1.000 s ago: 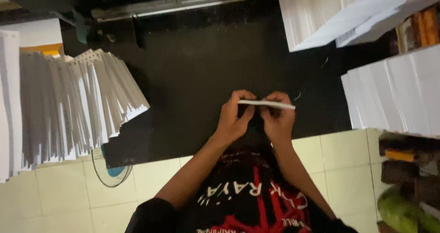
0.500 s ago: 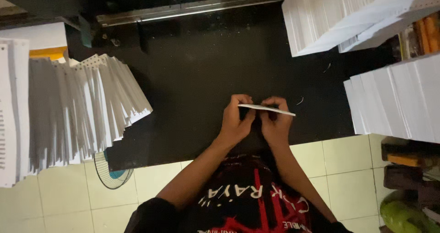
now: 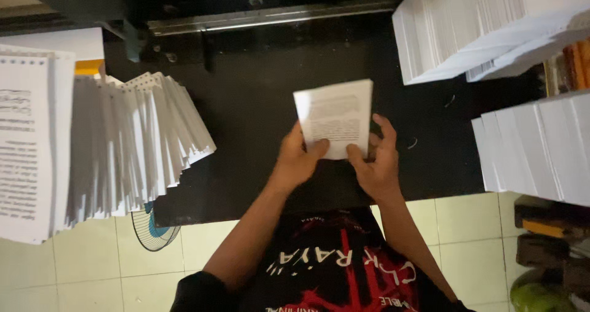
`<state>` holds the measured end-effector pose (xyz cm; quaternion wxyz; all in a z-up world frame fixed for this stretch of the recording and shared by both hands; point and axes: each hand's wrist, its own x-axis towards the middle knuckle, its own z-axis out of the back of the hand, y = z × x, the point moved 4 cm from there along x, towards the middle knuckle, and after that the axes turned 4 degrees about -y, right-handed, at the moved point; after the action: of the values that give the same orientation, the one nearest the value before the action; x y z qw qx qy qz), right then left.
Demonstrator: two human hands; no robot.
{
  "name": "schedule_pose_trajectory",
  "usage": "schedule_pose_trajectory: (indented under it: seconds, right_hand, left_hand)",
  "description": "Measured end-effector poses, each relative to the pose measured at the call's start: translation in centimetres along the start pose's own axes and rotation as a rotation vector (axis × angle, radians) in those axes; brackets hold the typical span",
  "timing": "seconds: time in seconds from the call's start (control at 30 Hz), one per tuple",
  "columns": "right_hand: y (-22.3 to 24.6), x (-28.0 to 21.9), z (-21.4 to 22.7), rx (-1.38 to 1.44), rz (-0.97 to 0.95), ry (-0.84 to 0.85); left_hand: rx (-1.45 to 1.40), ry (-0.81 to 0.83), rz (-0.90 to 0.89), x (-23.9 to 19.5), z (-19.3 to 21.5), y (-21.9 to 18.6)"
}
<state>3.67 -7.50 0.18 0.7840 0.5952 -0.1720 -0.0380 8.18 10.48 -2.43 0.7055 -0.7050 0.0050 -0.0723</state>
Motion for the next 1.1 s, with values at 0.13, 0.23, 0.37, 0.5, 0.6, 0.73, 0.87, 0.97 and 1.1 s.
schedule_pose_trajectory:
  seconds: [0.13,0.23,0.37,0.5,0.6,0.73,0.87,0.97,1.1]
  right_hand:
    - [0.8,0.9,-3.9,0.224,-0.122,0.166]
    - [1.3,1.5,-6.9,0.298,-0.175,0.194]
    - [0.9,2.5,-11.0,0.336,-0.247,0.22]
    - [-0.9,4.7,-15.3,0.398,-0.388,0.209]
    - [-3.1,6.7,-19.0,0.423,-0.418,0.172]
    - [-4.1,7.9,-23.6,0.476,-0.493,0.141]
    - [-2.5,8.4,-25.9,0.437,-0.52,0.135]
    - [-4.1,10.5,-26.6,0.384,-0.507,0.128]
    - [-3.1,13.1,-27.7,0.421,-0.498,0.101]
  left_hand:
    - [-0.238,-0.074,0.194,0.9,3.4,-1.1]
    - [-0.261,-0.163,0.233,1.3,5.8,-2.1]
    - [-0.26,-0.274,0.249,1.2,9.4,2.0]
    - [-0.027,-0.343,0.288,-1.6,12.1,1.8]
    - [0.143,-0.294,0.234,-3.9,12.4,1.4]
    - [0.309,-0.177,0.214,-4.5,12.2,2.2]
    - [0.407,-0.042,0.076,-4.0,12.4,1.8]
    - [0.448,0.011,0.097,-3.8,12.0,2.9]
    - [0.503,0.141,0.148,-2.5,12.1,-0.5]
